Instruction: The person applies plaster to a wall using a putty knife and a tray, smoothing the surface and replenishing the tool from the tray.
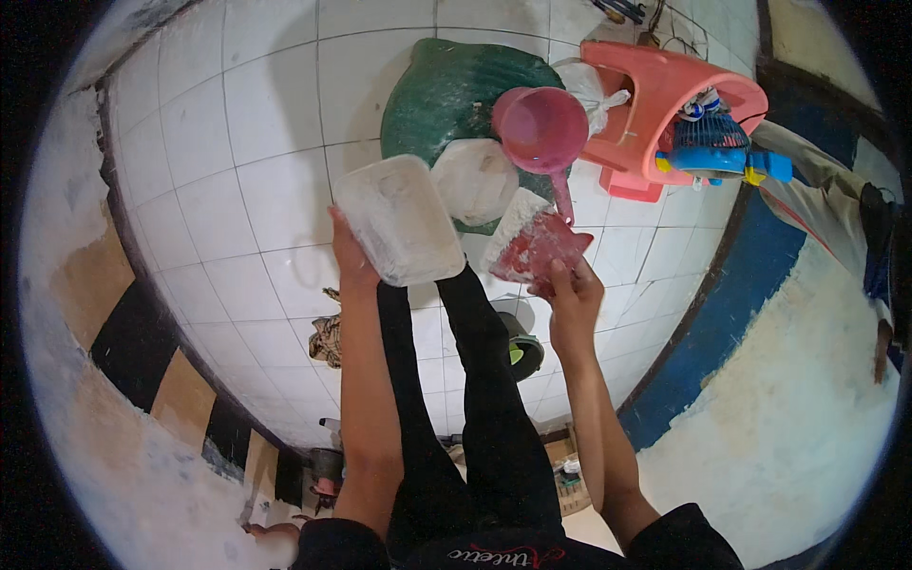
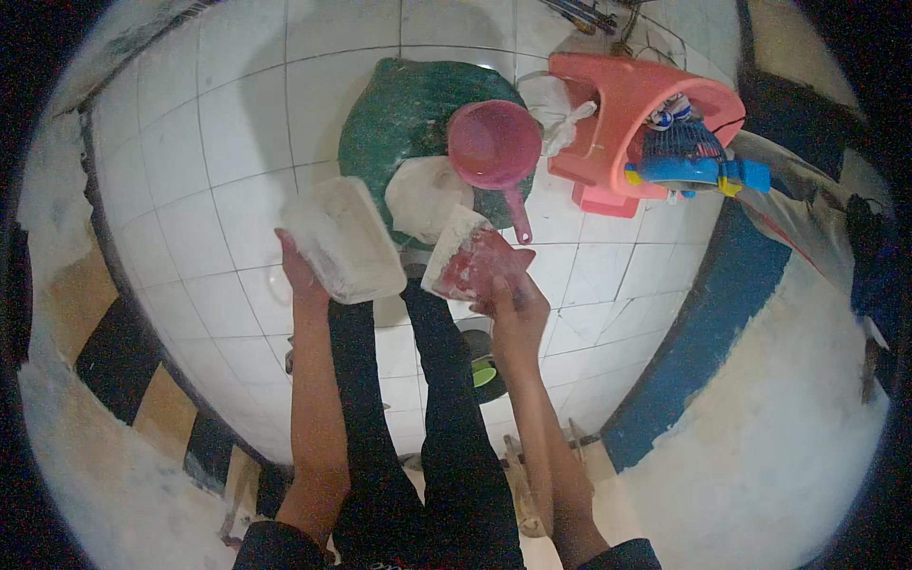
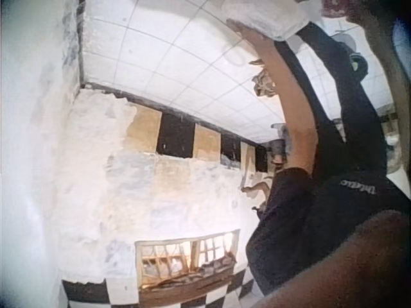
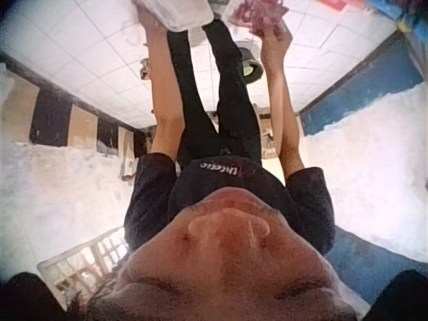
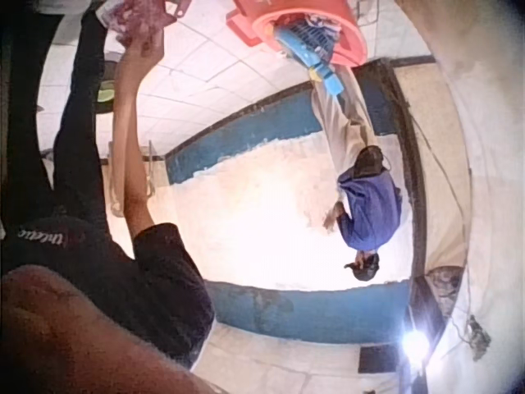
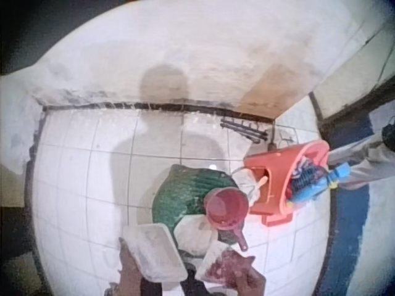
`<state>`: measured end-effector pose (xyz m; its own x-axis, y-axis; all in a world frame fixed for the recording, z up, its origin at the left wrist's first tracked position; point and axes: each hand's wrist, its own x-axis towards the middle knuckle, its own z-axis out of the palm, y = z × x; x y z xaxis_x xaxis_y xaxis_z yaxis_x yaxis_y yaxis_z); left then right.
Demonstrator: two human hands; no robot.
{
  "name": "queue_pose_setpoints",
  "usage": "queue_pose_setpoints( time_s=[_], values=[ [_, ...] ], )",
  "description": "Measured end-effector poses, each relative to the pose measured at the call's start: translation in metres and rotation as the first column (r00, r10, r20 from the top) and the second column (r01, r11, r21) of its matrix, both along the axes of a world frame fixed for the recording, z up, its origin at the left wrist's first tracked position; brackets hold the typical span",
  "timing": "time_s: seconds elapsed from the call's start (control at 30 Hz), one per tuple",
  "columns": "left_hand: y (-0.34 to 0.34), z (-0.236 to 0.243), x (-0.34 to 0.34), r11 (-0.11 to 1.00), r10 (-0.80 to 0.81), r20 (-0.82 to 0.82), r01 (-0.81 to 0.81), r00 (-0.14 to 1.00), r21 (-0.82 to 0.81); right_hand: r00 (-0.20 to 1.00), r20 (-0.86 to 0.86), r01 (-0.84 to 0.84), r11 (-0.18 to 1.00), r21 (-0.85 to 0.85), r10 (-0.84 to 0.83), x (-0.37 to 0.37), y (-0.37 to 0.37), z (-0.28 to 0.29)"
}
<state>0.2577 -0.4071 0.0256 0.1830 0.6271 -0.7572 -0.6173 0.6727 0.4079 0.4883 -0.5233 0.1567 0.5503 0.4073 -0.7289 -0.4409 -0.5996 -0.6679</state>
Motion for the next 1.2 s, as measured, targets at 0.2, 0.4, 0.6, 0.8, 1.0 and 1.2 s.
queue_pose_setpoints(
  time_s=[0.2,0.4,0.6,0.8,1.0,1.2],
  values=[
    [0.004,0.009,0.034,0.998,-0.054,0.087,0.055,0.995,-0.013,0.971,0.100,-0.223,0.972,0.066,0.216,-0.023,0.036,0.068],
    [-0.005,0.019,0.057,0.996,-0.086,0.284,0.087,0.955,0.008,0.717,0.511,-0.514,0.855,-0.072,0.474,-0.054,0.069,0.051],
    [-0.003,0.028,0.065,0.993,-0.115,0.482,0.086,0.868,0.082,0.516,0.659,-0.586,0.787,-0.195,0.548,-0.059,0.077,0.046],
    [-0.003,0.037,0.066,0.990,-0.118,-0.022,0.120,0.993,0.070,0.562,0.640,-0.514,0.828,-0.224,0.523,-0.033,0.071,0.059],
    [0.000,0.038,0.038,1.000,0.000,0.089,-0.001,0.996,0.004,0.690,0.687,-0.242,0.967,-0.075,0.226,0.075,0.033,-0.065],
    [0.005,0.037,0.034,1.000,0.015,-0.071,-0.015,0.997,-0.007,0.924,0.008,-0.377,0.917,-0.128,0.381,0.116,0.042,-0.159]
  ],
)
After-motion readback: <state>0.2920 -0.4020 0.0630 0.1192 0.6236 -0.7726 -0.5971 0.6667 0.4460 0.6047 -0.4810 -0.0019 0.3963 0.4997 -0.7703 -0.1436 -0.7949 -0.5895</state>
